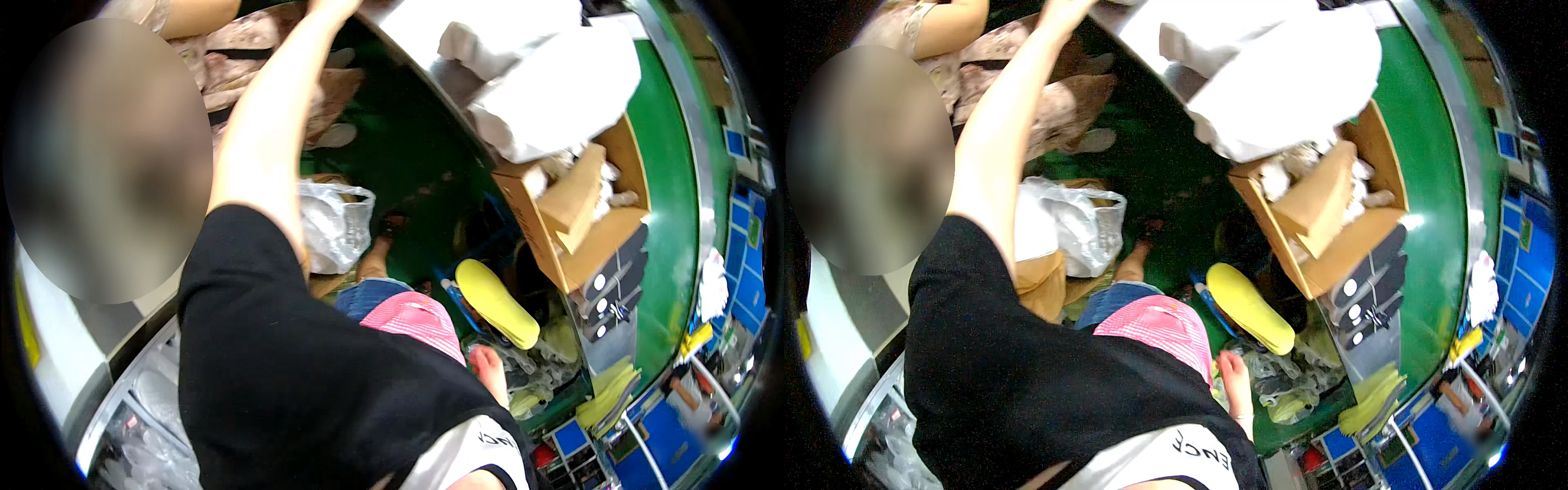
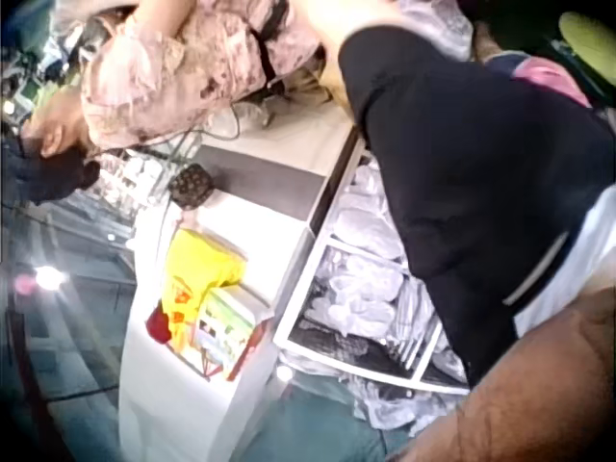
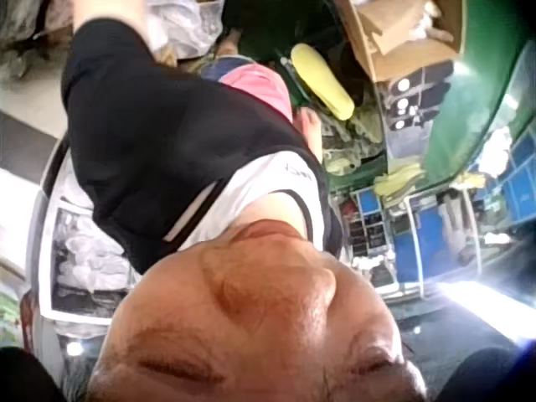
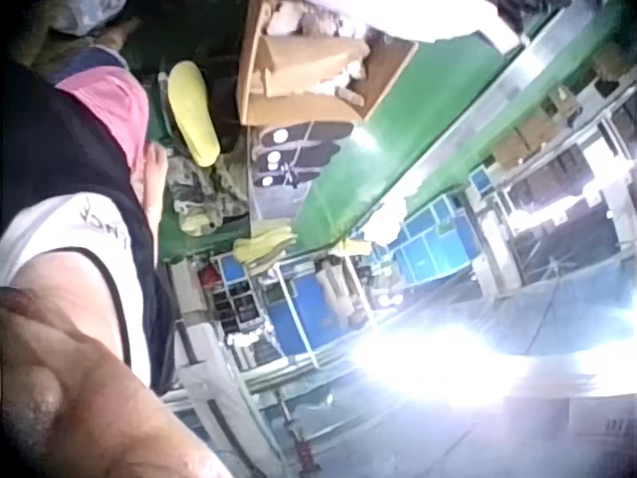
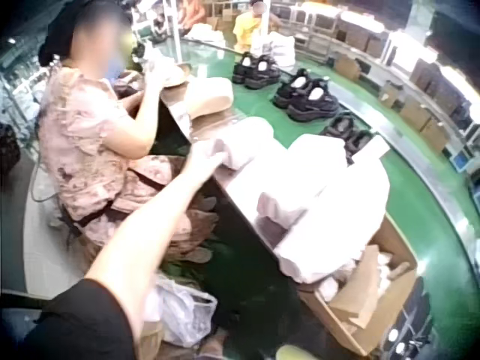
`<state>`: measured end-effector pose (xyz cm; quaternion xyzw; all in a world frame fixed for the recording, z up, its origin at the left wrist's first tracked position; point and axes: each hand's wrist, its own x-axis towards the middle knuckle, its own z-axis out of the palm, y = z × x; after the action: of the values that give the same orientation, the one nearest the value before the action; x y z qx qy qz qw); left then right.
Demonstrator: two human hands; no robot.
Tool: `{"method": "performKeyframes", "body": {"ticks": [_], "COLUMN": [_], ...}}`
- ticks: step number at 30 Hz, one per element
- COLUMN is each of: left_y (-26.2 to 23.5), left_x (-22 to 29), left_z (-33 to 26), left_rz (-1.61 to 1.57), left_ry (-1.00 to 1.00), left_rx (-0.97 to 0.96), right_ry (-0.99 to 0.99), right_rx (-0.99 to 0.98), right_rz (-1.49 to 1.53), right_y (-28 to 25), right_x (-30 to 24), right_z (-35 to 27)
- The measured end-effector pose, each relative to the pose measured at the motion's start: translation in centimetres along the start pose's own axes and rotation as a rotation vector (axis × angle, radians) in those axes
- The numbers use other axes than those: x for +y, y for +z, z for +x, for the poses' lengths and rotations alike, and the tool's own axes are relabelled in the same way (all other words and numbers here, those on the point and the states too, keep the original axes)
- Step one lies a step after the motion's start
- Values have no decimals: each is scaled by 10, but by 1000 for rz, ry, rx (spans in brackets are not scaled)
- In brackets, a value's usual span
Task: The person wraps shoe inserts in protective paper and places them onto a conveyor belt or into a container.
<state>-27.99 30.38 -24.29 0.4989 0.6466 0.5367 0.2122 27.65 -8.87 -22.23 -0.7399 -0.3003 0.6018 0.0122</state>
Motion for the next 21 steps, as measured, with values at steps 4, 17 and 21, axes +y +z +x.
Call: {"method": "performKeyframes", "body": {"ticks": [4, 17, 21], "left_y": [-22, 93, 111], "left_x": [19, 186, 223], "left_z": [-125, -368, -330], "left_rz": [-117, -576, -714], "left_ry": [-273, -630, -552], "left_rx": [318, -319, -425], "right_ry": [-401, -890, -1078], "right_rx": [10, 574, 575], "right_rz": [100, -297, -172], "right_y": [-13, -56, -57], "right_x": [-129, -273, -244], "right_z": [-25, 65, -8]}}
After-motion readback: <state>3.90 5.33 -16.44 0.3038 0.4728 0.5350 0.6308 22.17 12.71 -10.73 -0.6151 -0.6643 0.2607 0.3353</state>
